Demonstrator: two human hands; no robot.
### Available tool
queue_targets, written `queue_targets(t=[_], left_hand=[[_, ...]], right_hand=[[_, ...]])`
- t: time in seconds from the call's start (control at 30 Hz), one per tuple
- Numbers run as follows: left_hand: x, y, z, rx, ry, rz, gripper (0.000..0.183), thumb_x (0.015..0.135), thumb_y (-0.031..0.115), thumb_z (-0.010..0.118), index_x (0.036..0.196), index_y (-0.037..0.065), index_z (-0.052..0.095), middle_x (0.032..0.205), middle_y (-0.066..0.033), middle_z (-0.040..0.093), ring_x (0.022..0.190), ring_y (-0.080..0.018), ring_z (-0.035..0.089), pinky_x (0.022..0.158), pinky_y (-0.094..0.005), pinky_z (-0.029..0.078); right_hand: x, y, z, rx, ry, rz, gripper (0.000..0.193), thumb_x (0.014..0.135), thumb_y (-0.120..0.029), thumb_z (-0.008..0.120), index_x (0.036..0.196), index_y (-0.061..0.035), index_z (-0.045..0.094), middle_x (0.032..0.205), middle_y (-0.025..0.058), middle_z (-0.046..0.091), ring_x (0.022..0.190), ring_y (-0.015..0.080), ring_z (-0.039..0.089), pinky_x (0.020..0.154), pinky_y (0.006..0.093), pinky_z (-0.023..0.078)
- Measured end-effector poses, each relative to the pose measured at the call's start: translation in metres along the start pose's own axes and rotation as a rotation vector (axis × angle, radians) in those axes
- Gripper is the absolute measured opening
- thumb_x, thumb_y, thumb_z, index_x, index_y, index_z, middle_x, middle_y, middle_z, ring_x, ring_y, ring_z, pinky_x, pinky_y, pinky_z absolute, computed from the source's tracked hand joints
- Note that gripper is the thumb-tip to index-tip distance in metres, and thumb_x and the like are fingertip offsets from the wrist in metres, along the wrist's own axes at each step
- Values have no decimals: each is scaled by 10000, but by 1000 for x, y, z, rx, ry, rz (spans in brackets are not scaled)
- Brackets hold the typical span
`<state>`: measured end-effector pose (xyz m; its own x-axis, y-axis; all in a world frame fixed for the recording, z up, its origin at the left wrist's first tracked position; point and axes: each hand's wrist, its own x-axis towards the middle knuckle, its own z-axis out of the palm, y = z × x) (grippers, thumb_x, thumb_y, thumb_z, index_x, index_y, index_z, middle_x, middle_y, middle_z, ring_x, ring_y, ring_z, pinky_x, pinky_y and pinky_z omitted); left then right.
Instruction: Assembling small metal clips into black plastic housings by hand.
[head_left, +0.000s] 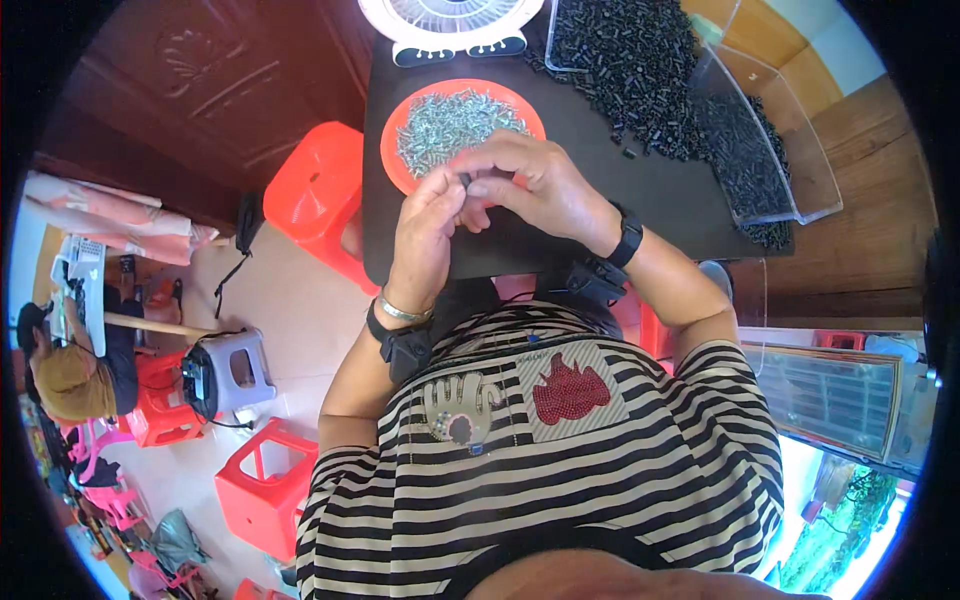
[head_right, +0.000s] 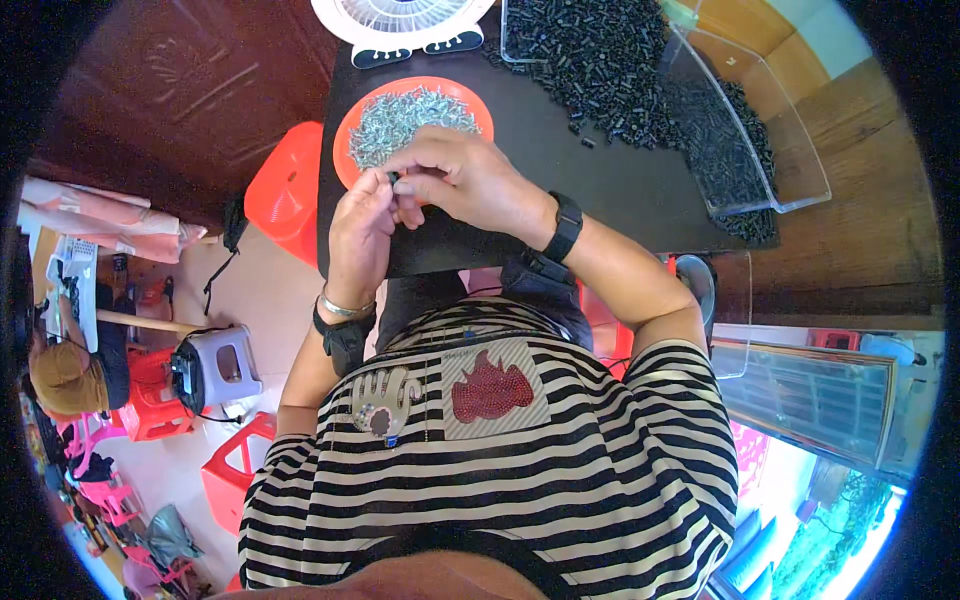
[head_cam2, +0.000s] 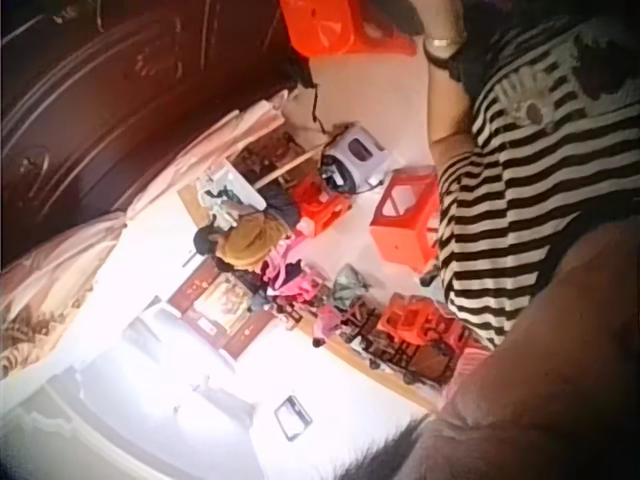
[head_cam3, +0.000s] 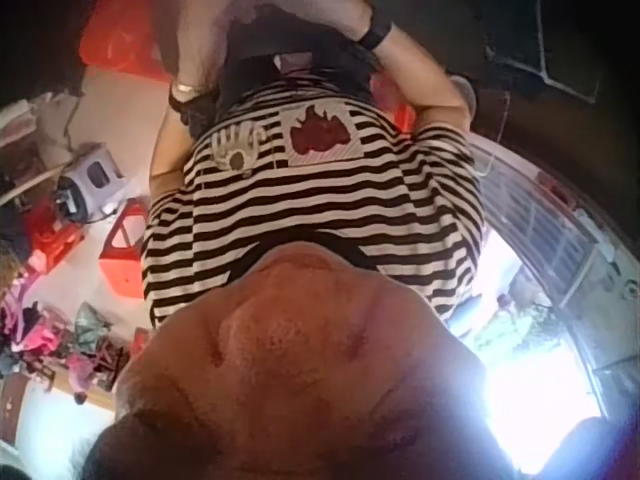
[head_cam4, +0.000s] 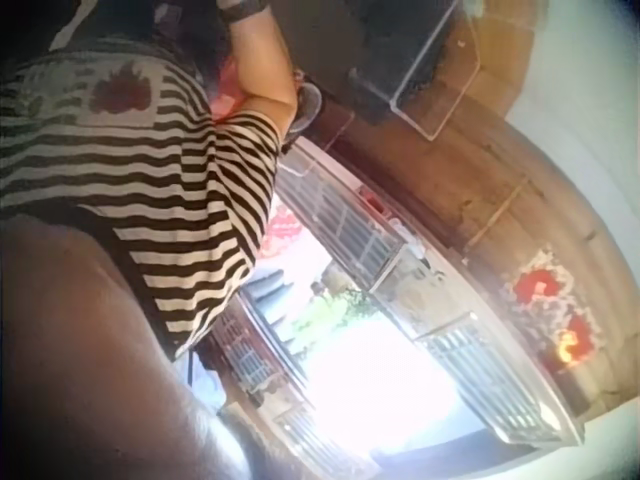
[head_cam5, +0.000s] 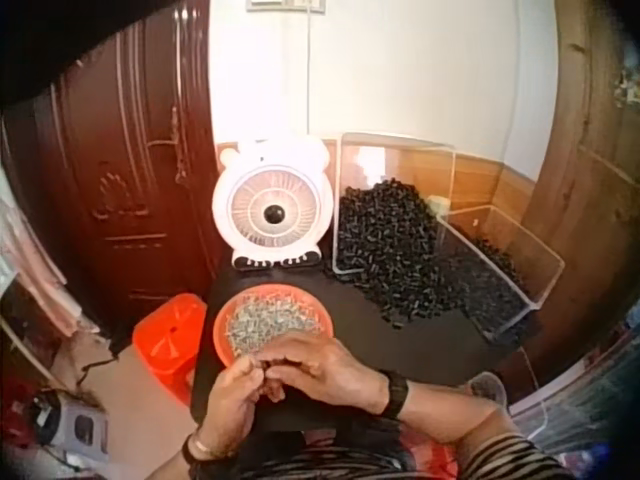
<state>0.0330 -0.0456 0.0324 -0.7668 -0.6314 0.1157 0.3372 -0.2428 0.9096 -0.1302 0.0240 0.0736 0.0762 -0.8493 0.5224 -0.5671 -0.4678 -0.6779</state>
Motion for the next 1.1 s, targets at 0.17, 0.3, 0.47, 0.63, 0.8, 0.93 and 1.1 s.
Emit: queue_targets(t=[0.17, 0.3, 0.47, 0.63, 0.8, 0.93, 1.1], left_hand=[[-6, 1, -5, -90, 42, -11, 204, 923, 236, 490, 906, 36, 524, 783, -36, 565, 688, -119, 547, 651, -243, 418], [-11, 0, -17, -182, 60, 43, 194, 928, 220, 482, 907, 33, 527, 773, -34, 551, 694, -134, 551, 659, -255, 422], [-16, 8, -31, -165, 132, 79, 212, 941, 233, 472, 871, 35, 501, 764, -48, 482, 701, -174, 507, 659, -284, 392], [-20, 8, -43, -197, 157, 91, 202, 938, 217, 466, 892, 27, 520, 761, -39, 532, 690, -150, 544, 654, -264, 414], [-22, 5, -45, -207, 147, 90, 199, 934, 215, 467, 896, 27, 521, 760, -36, 533, 690, -150, 547, 660, -267, 413], [-16, 5, -40, -161, 99, 65, 191, 935, 201, 459, 908, 24, 527, 760, -41, 545, 684, -145, 548, 662, -267, 417], [-6, 9, -22, -111, 94, 6, 226, 937, 237, 459, 887, 20, 498, 742, -51, 486, 695, -172, 512, 663, -281, 392]], right_hand=[[10, 6, 1, -66, -131, -71, 234, 808, -76, 668, 1042, -86, 665, 899, 44, 650, 836, 217, 619, 749, 326, 492], [35, 17, -7, -14, -233, -100, 179, 808, -129, 646, 976, -82, 684, 880, 86, 644, 863, 273, 624, 746, 363, 494], [50, 56, -7, -572, -261, -83, 178, 780, -135, 617, 930, -56, 668, 897, 122, 640, 879, 301, 610, 766, 383, 493], [44, 74, 6, -693, -325, -72, 137, 761, -130, 607, 864, -47, 643, 878, 121, 633, 874, 306, 606, 754, 404, 490], [39, 71, -3, -607, -249, 2, 110, 797, -134, 594, 862, -77, 661, 902, 122, 645, 870, 299, 624, 745, 388, 501], [38, 74, -14, -306, -190, 260, 114, 866, -126, 586, 915, -44, 648, 856, 73, 653, 725, 195, 603, 688, 306, 488], [38, 78, -16, 296, -110, 549, 192, 911, -182, 577, 973, -15, 649, 875, 34, 673, 707, 79, 594, 658, 228, 493]])
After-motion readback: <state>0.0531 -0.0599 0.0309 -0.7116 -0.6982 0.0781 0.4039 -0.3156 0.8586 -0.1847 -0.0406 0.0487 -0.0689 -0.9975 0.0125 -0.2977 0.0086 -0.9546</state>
